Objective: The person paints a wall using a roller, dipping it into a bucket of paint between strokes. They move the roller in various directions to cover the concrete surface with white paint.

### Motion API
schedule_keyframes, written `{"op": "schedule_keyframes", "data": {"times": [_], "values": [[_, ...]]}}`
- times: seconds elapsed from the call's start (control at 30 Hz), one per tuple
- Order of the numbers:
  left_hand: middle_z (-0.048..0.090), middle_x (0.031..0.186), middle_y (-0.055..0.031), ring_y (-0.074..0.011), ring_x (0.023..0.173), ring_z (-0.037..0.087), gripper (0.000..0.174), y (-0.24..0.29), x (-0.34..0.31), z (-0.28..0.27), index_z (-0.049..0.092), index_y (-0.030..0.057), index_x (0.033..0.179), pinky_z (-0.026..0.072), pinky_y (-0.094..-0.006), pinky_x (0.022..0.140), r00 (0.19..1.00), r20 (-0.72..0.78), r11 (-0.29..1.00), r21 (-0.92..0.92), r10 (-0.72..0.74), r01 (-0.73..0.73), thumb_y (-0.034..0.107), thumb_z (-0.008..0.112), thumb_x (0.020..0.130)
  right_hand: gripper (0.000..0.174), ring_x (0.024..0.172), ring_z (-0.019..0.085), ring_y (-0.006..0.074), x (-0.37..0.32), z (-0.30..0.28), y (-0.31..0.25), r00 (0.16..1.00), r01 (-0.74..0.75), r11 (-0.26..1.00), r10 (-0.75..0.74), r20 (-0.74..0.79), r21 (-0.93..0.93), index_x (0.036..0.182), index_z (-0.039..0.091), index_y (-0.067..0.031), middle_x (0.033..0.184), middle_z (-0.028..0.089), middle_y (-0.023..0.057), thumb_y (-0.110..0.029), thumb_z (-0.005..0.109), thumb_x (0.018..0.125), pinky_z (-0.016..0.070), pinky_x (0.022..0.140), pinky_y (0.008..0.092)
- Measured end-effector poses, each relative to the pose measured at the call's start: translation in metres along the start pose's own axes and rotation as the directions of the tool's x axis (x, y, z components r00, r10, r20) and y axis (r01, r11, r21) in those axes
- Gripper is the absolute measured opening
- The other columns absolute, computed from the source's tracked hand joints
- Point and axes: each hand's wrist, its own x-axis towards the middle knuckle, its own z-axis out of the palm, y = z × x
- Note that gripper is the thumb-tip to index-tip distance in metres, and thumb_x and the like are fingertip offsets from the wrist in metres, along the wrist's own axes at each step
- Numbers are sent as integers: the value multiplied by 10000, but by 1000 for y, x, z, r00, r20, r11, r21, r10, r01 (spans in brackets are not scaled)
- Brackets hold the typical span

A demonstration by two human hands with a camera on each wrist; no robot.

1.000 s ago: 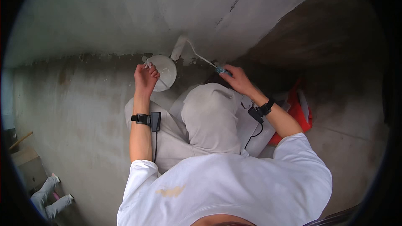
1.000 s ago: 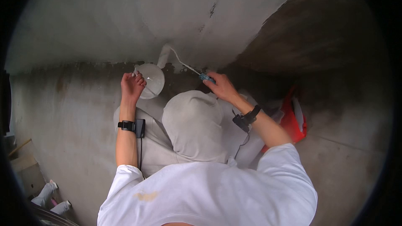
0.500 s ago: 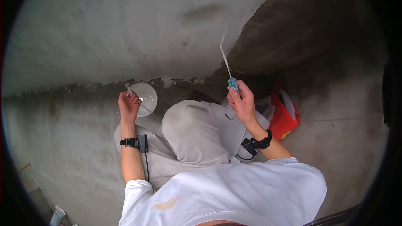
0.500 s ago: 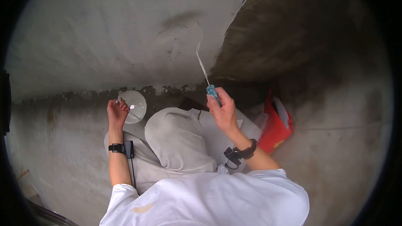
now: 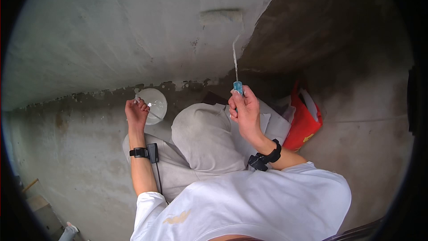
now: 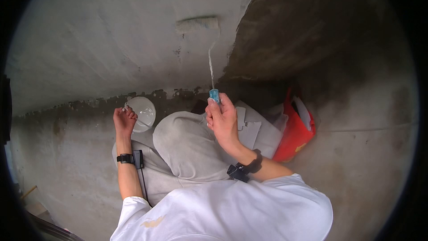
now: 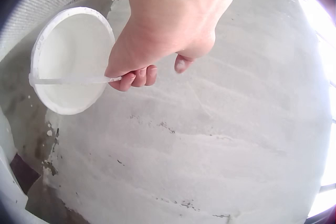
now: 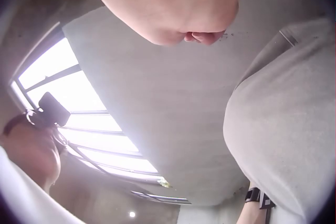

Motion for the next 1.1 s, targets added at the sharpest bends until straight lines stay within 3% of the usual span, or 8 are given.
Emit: {"op": "schedule_keyframes", "data": {"times": [0.37, 0.6, 0.77, 1.1], "values": [[357, 675, -2, -131, 604, 329, 174, 1, 1, -4, 496, 72, 833, 314, -287, 613, 1000, 20, 1000, -20, -6, 6, 244, 484, 853, 116, 508, 337, 20, -10, 6, 18, 979, -198, 956, 204, -4, 218, 965, 489, -103, 715, 467, -26, -194, 548, 1008, 246, 424, 194], [359, 676, 0, -131, 602, 331, 177, 0, 2, -4, 504, 67, 841, 317, -290, 612, 1000, -12, 1000, -6, 0, 0, 242, 487, 850, 111, 508, 321, 15, -17, 14, 10, 987, -163, 956, 162, 23, 244, 964, 492, -109, 713, 459, -30, -197, 542, 1011, 239, 421, 194], [360, 676, 0, -133, 605, 334, 181, 0, 1, -7, 510, 64, 846, 321, -291, 616, 1000, 18, 1000, -10, -5, 5, 243, 486, 854, 100, 507, 326, 19, -16, 23, -5, 999, -25, 976, 14, 51, 218, 1004, 509, -96, 713, 453, -23, -193, 527, 1017, 239, 423, 193], [348, 671, 1, -131, 605, 329, 163, 1, -1, -4, 493, 76, 829, 313, -289, 614, 1000, -13, 1000, -3, 11, -11, 236, 485, 857, 129, 528, 334, 22, -11, 20, -4, 978, -204, 943, 183, 100, 263, 1013, 516, -92, 726, 447, -25, -220, 522, 1019, 248, 437, 197]]}}
